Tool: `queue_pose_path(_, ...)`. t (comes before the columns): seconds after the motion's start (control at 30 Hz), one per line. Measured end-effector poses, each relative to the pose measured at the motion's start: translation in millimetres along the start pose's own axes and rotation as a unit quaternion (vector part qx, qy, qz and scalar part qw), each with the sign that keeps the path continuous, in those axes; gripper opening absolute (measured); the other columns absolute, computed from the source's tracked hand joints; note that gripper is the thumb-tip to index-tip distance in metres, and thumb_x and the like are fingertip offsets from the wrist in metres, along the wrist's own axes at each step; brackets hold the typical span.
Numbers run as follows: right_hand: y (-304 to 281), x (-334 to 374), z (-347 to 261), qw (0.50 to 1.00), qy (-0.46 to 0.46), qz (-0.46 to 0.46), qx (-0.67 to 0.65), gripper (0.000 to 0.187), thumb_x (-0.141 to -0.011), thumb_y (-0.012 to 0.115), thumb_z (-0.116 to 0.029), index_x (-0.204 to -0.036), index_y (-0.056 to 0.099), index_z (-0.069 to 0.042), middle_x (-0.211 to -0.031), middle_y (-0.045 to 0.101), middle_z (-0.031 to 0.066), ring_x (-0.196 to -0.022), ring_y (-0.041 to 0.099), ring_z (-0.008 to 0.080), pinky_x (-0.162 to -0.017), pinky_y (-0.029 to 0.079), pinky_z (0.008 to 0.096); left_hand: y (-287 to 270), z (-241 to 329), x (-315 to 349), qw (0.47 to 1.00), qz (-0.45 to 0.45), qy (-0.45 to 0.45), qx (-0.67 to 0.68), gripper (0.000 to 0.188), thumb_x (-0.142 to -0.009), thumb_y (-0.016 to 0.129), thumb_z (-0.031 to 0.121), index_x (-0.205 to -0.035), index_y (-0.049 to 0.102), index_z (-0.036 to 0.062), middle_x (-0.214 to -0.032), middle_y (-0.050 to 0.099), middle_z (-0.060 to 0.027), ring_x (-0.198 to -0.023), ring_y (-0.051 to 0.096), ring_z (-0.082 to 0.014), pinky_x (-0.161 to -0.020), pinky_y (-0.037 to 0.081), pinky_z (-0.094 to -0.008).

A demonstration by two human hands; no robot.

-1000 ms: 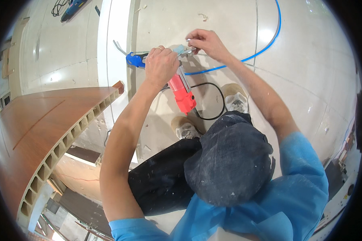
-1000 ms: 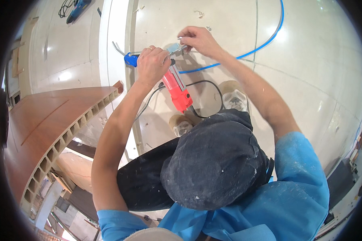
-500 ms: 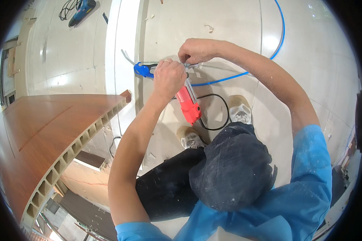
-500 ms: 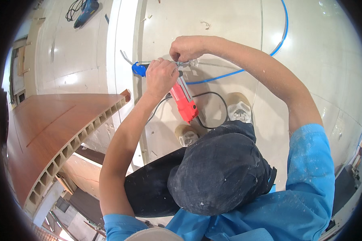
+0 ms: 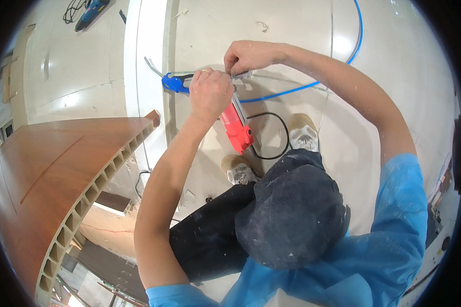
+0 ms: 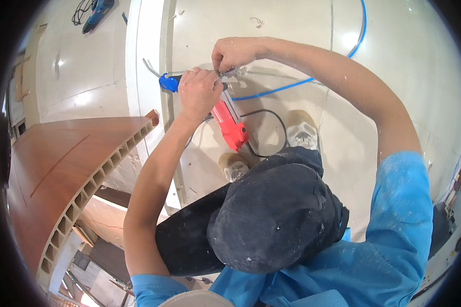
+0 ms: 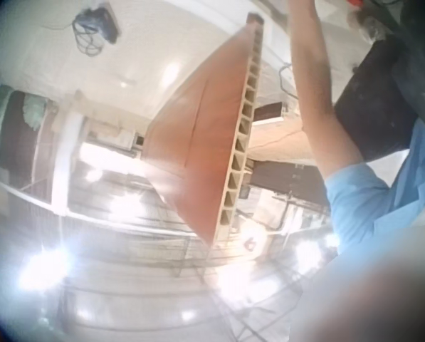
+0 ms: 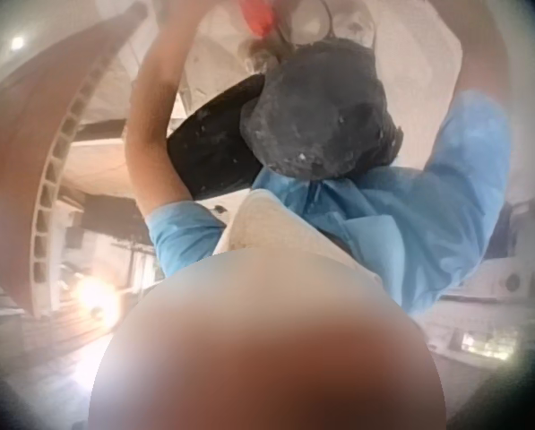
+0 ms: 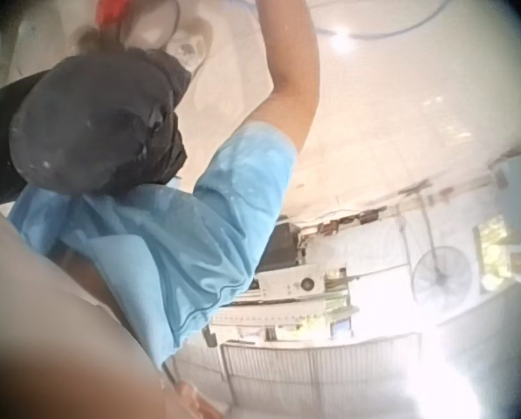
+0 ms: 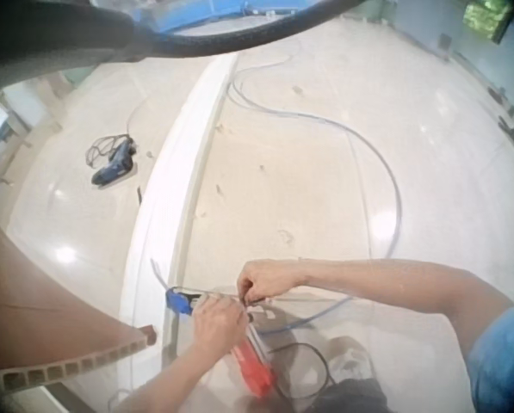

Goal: The person adjusts a red handheld wood router, then uses it to shape the edge of a long wooden board. They reposition the board and continue routing along its length, then plug the router into an extension cord and resume routing.

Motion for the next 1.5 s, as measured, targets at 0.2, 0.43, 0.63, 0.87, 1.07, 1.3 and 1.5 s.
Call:
queue_pose_path(0.2,7.0,5.8,16.2,0.995,0.04,0.029,-0.092,0.024,-0.077,0.068,-0.016,-0.089,0.076,0.004,-0.076,0.068,0.0053,-0.075,0.059,0.0141,-0.068,0.046,0.0314,4.0,-0.7,0.2,0.999,-0.03,-0.011,-0.025,0.008,-0.074,0.074,0.014,-0.08,0.076,0.0084,-0.078,0.069,-0.0058,-0.082,0.065,-0.025,-0.079,0.049,-0.0402)
queue_pose_path(0.43,11.0,13.5,35.2,0.981,0.084,0.06,-0.166,0.033,-0.087,0.069,-0.029,-0.099,0.077,0.0,-0.093,0.07,0.0044,-0.092,0.057,0.0136,-0.083,0.044,0.0309,7.6,-1.1,1.4,0.998,-0.045,-0.04,-0.027,0.01,-0.075,0.071,0.013,-0.083,0.075,0.0072,-0.082,0.072,-0.0073,-0.085,0.066,-0.0262,-0.081,0.049,-0.0407)
queue_pose_path(0.63,16.7,26.3,42.9,0.965,0.093,0.13,-0.209,0.031,-0.089,0.069,-0.03,-0.099,0.078,-0.002,-0.096,0.07,0.0054,-0.09,0.055,0.015,-0.08,0.042,0.0328,7.3,0.6,-1.5,0.997,-0.062,-0.034,-0.03,0.017,-0.077,0.073,0.015,-0.092,0.077,0.0083,-0.083,0.072,-0.0079,-0.087,0.066,-0.0271,-0.083,0.048,-0.0417)
queue_pose_path(0.87,1.1,24.3,54.7,0.973,0.099,0.178,-0.109,0.031,-0.091,0.065,-0.029,-0.101,0.076,-0.002,-0.091,0.071,0.011,-0.09,0.063,0.0216,-0.079,0.048,0.0379,4.8,5.3,-9.2,0.997,-0.08,0.002,-0.023,0.011,-0.075,0.071,0.012,-0.085,0.075,0.0083,-0.076,0.068,-0.0059,-0.081,0.064,-0.0252,-0.08,0.048,-0.0401)
queue_pose_path(1.07,-53.2,72.0,101.7,0.841,0.137,0.429,0.299,0.03,-0.095,0.056,-0.023,-0.116,0.066,-0.002,-0.104,0.07,0.022,-0.101,0.068,0.0405,-0.087,0.053,0.0505,6.2,0.5,-9.8,0.993,-0.114,0.0,-0.011,0.021,-0.077,0.073,0.015,-0.096,0.077,0.0087,-0.08,0.069,-0.0054,-0.084,0.064,-0.0261,-0.086,0.047,-0.0391)
queue_pose_path(1.3,-32.7,79.2,141.3,0.865,0.146,0.44,0.19,0.021,-0.093,0.061,-0.017,-0.105,0.063,0.0,-0.087,0.07,0.0196,-0.083,0.069,0.0384,-0.077,0.054,0.0485,2.2,2.3,-9.3,0.995,-0.095,0.007,0.002,0.016,-0.075,0.072,0.013,-0.09,0.076,0.0096,-0.078,0.068,-0.0046,-0.083,0.064,-0.0249,-0.084,0.048,-0.0394)
queue_pose_path(1.5,44.1,76.7,115.5,0.844,0.094,0.408,-0.334,0.013,-0.094,0.061,-0.01,-0.103,0.067,-0.003,-0.08,0.07,0.0093,-0.075,0.071,0.0221,-0.067,0.057,0.035,0.2,3.0,-7.4,0.995,-0.096,0.001,-0.003,0.014,-0.077,0.07,0.014,-0.089,0.076,0.0088,-0.077,0.067,-0.0051,-0.084,0.064,-0.0251,-0.085,0.048,-0.04)
Point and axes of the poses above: each hand's wrist, its own x-axis away from the middle knuckle, its own y-axis out of the palm, z = x × y, the point moved 8 cm from there along -x, towards the middle knuckle
